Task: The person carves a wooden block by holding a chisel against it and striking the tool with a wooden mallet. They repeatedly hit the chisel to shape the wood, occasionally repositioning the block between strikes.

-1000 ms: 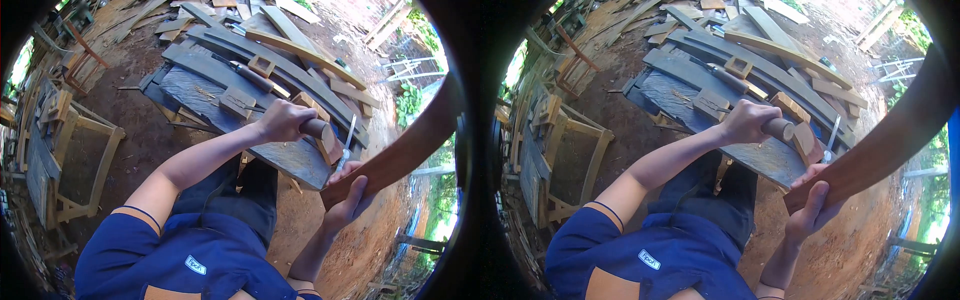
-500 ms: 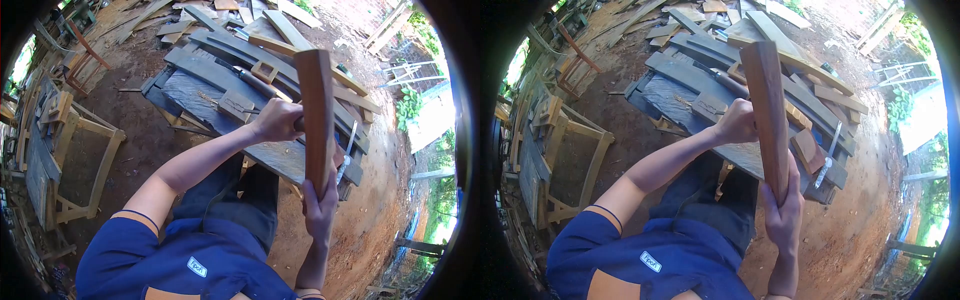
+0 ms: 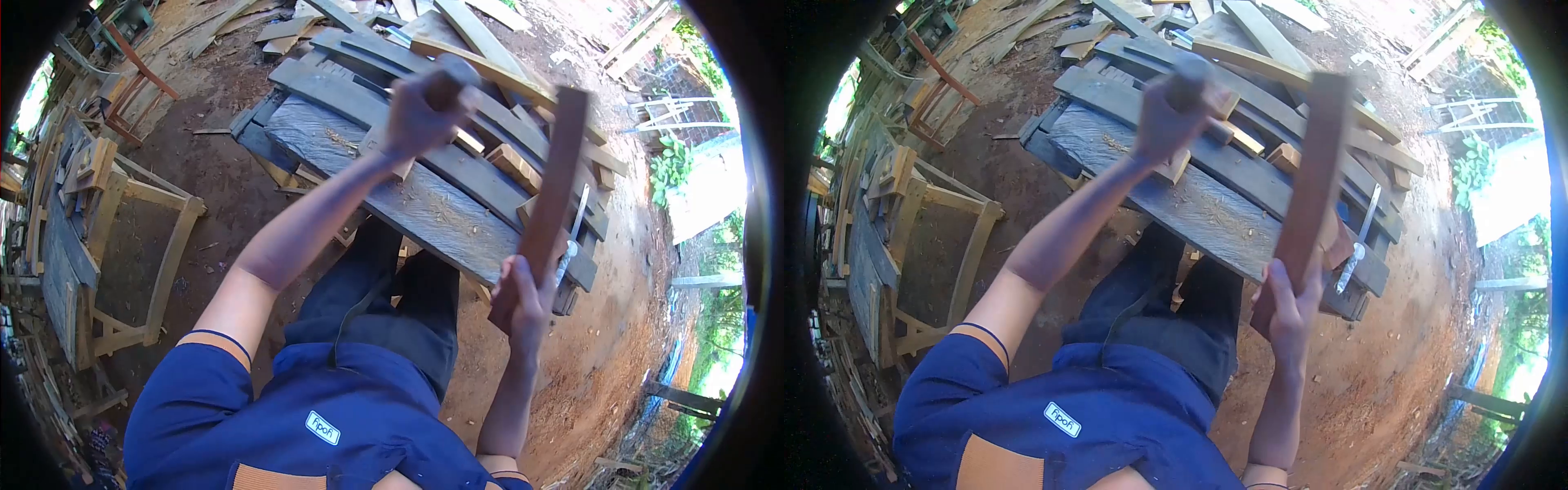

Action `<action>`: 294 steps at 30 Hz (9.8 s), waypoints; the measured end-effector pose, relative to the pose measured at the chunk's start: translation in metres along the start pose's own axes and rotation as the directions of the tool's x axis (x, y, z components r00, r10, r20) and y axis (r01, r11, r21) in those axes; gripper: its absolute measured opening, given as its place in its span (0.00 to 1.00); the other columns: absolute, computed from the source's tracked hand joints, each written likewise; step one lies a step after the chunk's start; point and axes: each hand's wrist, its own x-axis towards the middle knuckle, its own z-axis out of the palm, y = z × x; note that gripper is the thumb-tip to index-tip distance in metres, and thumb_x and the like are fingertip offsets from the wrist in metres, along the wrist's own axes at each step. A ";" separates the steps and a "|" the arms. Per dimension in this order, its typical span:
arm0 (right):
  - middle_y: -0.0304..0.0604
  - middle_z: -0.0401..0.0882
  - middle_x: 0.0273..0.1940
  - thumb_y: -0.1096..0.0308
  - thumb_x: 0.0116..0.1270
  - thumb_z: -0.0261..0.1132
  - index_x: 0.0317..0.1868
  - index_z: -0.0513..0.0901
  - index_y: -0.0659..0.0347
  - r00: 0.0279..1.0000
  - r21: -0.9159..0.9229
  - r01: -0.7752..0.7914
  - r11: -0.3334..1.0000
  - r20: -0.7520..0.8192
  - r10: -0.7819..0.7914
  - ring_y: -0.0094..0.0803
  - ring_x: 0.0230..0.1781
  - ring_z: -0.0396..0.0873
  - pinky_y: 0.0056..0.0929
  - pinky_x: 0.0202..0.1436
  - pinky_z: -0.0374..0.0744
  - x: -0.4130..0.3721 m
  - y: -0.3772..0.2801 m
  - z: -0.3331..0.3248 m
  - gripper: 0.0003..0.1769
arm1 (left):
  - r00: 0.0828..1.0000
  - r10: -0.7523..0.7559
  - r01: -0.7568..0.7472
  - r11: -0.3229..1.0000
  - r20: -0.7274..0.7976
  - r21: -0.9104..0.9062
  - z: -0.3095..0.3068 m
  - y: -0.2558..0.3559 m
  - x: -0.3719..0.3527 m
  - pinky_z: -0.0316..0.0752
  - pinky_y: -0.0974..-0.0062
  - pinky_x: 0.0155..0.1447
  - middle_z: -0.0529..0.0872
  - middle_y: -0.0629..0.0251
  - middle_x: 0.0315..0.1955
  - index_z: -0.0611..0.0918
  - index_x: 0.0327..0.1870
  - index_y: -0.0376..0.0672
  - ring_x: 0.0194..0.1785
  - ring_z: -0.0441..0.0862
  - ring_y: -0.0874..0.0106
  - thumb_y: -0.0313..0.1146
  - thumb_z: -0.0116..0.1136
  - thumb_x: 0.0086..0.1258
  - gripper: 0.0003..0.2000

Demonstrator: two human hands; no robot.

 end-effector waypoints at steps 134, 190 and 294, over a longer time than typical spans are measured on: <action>0.61 0.81 0.42 0.59 0.70 0.59 0.58 0.71 0.61 0.774 -0.656 0.624 0.425 0.595 -0.217 0.57 0.45 0.80 0.45 0.50 0.74 0.090 -0.124 0.083 0.21 | 0.912 0.207 -0.074 0.932 -0.355 0.355 -0.042 -0.016 0.002 0.79 0.72 0.40 0.87 0.55 0.30 0.82 0.42 0.33 0.34 0.88 0.69 0.31 0.67 0.59 0.13; 0.61 0.82 0.47 0.50 0.69 0.57 0.68 0.63 0.51 0.920 -0.802 0.220 0.555 0.359 0.155 0.58 0.48 0.81 0.51 0.52 0.76 0.125 0.094 0.036 0.31 | 0.874 -0.345 0.185 0.887 -0.343 -0.422 -0.092 -0.030 0.025 0.62 0.80 0.17 0.70 0.73 0.13 0.70 0.34 0.45 0.12 0.66 0.82 0.26 0.59 0.65 0.08; 0.56 0.81 0.53 0.50 0.70 0.57 0.70 0.62 0.51 0.945 -0.852 0.186 0.489 0.292 0.149 0.55 0.52 0.80 0.50 0.55 0.76 0.114 0.089 0.047 0.32 | 0.856 -0.176 0.057 0.967 -0.486 -0.249 -0.082 0.012 -0.026 0.79 0.72 0.29 0.75 0.67 0.16 0.68 0.32 0.42 0.17 0.74 0.77 0.20 0.54 0.64 0.08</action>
